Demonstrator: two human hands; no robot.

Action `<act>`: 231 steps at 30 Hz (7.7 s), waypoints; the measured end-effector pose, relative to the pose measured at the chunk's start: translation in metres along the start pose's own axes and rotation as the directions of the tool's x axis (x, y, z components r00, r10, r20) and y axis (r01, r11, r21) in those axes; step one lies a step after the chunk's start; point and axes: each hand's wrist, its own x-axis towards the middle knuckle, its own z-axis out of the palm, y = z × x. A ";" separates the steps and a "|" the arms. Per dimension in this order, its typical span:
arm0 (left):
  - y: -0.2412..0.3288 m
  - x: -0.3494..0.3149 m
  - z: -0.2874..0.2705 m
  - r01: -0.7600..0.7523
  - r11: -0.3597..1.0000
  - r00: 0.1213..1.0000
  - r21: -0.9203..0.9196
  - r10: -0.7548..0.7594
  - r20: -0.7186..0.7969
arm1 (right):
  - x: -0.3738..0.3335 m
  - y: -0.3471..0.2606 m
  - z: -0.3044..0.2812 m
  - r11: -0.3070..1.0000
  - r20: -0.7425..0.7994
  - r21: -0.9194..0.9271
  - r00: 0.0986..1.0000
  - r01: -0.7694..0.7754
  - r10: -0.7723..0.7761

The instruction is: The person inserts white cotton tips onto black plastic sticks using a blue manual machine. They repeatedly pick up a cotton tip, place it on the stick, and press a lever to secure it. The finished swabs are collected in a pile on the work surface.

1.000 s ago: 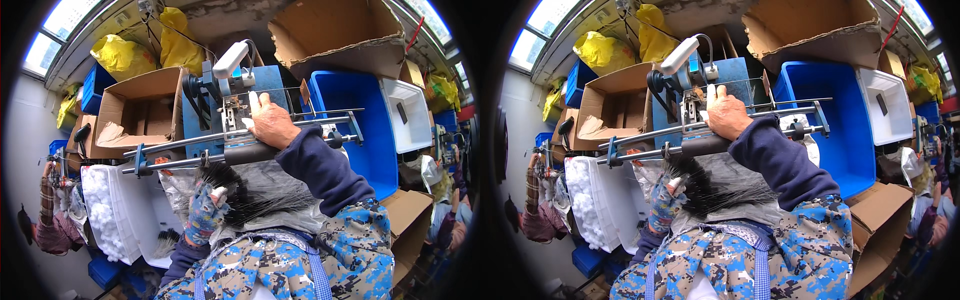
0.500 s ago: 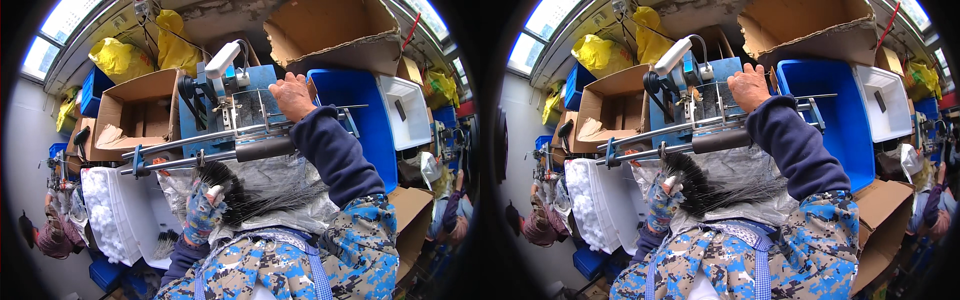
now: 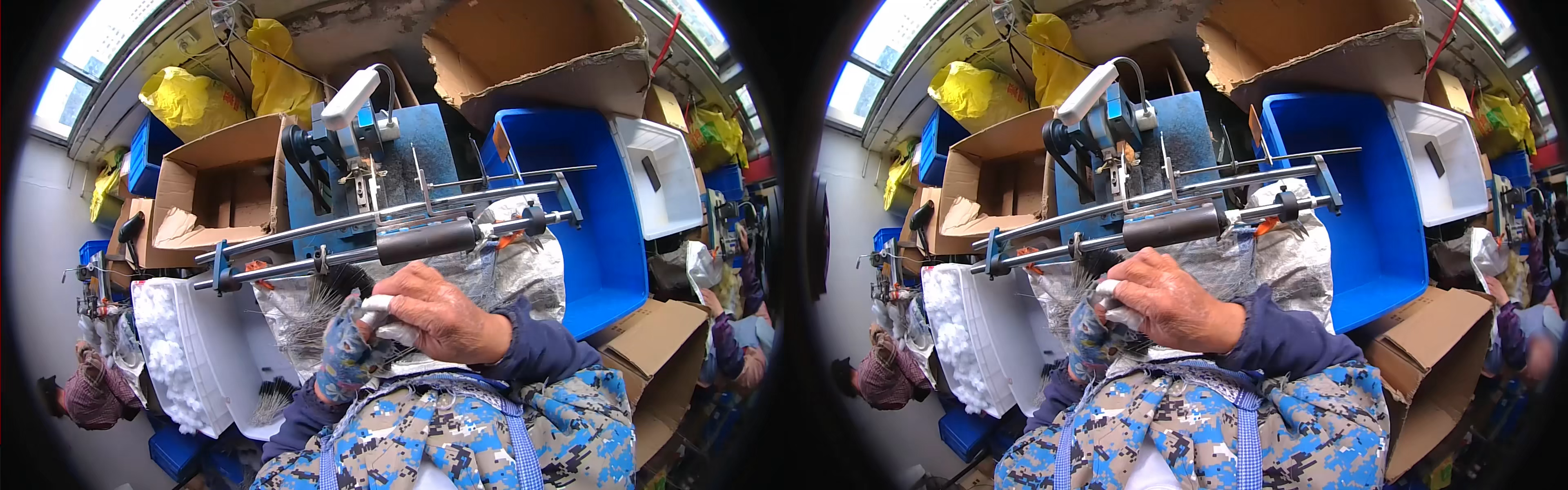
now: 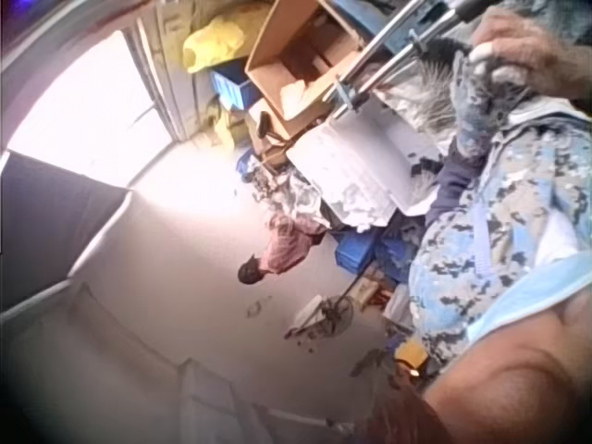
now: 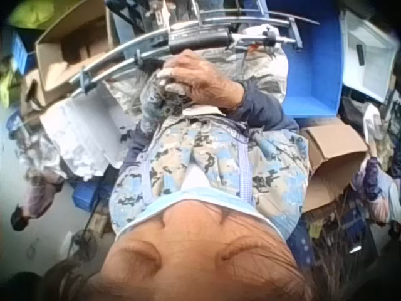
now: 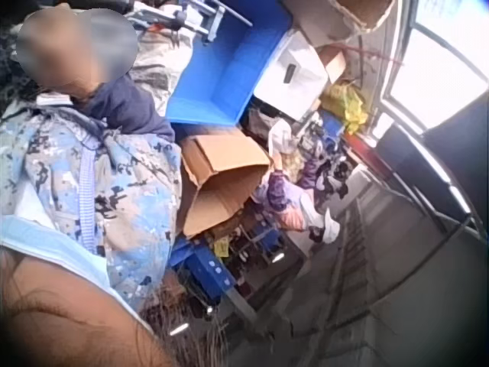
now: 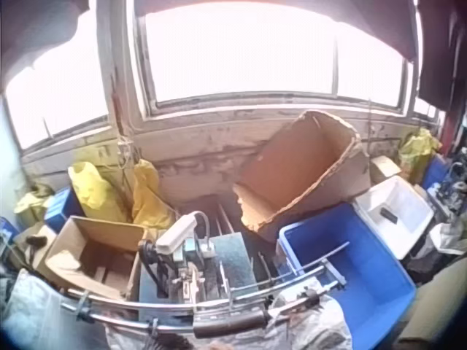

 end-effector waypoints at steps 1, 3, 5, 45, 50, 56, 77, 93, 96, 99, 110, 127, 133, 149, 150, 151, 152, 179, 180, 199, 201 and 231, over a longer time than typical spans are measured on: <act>0.006 0.001 0.002 0.106 0.975 0.994 -0.195 -0.106 0.011 | 0.003 -0.002 0.012 0.979 0.012 0.200 1.000 -0.024 0.022; 0.003 -0.012 0.004 0.272 0.888 0.961 -0.371 -0.267 0.065 | 0.009 -0.008 0.018 0.860 0.070 0.496 0.992 -0.124 0.103; -0.009 -0.030 0.004 0.403 0.847 0.914 -0.347 -0.392 0.104 | 0.019 -0.014 -0.012 0.646 0.137 0.717 0.962 -0.262 0.237; -0.069 -0.047 -0.008 0.391 0.885 0.828 0.253 -0.458 0.324 | 0.094 0.159 -0.021 0.640 0.052 -0.749 0.948 -0.172 0.315; -0.069 -0.050 -0.007 0.662 0.739 0.728 -0.122 -0.595 0.342 | 0.095 0.150 -0.022 0.472 -0.042 -0.836 0.889 -0.281 0.455; -0.053 -0.038 -0.023 0.527 0.849 0.808 0.043 -0.516 0.285 | 0.049 0.130 -0.036 0.447 -0.129 -0.864 0.959 -0.233 0.251; -0.032 -0.017 -0.019 0.250 0.966 0.962 0.070 -0.256 0.095 | 0.071 0.115 0.023 0.572 -0.125 -0.745 0.914 -0.343 0.386; -0.021 -0.039 -0.027 0.446 0.891 0.865 -0.089 -0.454 -0.211 | 0.063 0.127 -0.067 0.410 -0.189 -0.873 0.959 -0.263 0.212; -0.022 -0.042 -0.018 0.469 0.787 0.808 -0.401 -0.565 -0.165 | 0.069 0.130 -0.077 0.268 -0.139 -0.930 0.917 -0.250 0.374; -0.013 -0.038 -0.024 0.386 0.614 0.750 -0.689 -0.644 -0.154 | 0.063 0.126 -0.083 0.272 -0.025 -0.943 0.856 -0.192 0.517; 0.007 -0.010 -0.030 0.398 0.501 0.790 -0.769 -0.613 0.009 | -0.009 -0.004 -0.009 0.963 0.100 -0.238 0.984 -0.122 0.150; -0.063 -0.046 -0.021 0.271 0.912 0.854 0.308 -0.376 0.360 | 0.086 0.128 -0.029 0.487 -0.045 -0.858 0.967 -0.166 0.250; -0.066 -0.043 -0.035 0.313 0.937 0.831 0.155 -0.349 0.434 | 0.084 0.148 -0.022 0.492 -0.081 -0.843 0.956 -0.217 0.282; -0.048 -0.044 -0.047 0.293 0.910 0.794 0.292 -0.402 0.456 | 0.081 0.143 -0.021 0.513 -0.069 -0.842 0.976 -0.170 0.209; -0.050 -0.047 -0.046 0.256 0.906 0.788 0.337 -0.397 0.470 | 0.082 0.144 -0.021 0.528 -0.064 -0.834 0.978 -0.160 0.197; -0.051 -0.049 -0.044 0.239 0.907 0.781 0.346 -0.391 0.486 | 0.081 0.144 -0.021 0.530 -0.063 -0.832 0.976 -0.167 0.208; -0.052 -0.050 -0.043 0.223 0.908 0.773 0.355 -0.386 0.503 | 0.080 0.145 -0.021 0.533 -0.062 -0.829 0.974 -0.173 0.220; -0.008 -0.024 -0.032 0.230 0.972 0.968 -0.052 -0.234 -0.089 | 0.058 0.117 -0.009 0.554 -0.109 -0.743 0.885 -0.376 0.454; -0.011 -0.024 -0.033 0.225 0.974 0.969 -0.029 -0.226 -0.097 | 0.061 0.118 -0.004 0.553 -0.106 -0.748 0.888 -0.367 0.447; -0.025 -0.047 -0.033 0.423 0.642 0.682 -0.640 -0.690 -0.242 | 0.045 0.116 -0.051 0.477 -0.048 -0.849 0.932 -0.227 0.359; -0.017 -0.036 -0.035 0.383 0.610 0.678 -0.694 -0.696 -0.236 | 0.051 0.124 -0.064 0.427 -0.162 -0.874 0.968 -0.231 0.194; -0.060 -0.052 -0.019 0.372 0.889 0.778 0.266 -0.455 0.434 | 0.072 0.088 -0.044 0.691 -0.096 -0.710 0.991 -0.134 0.093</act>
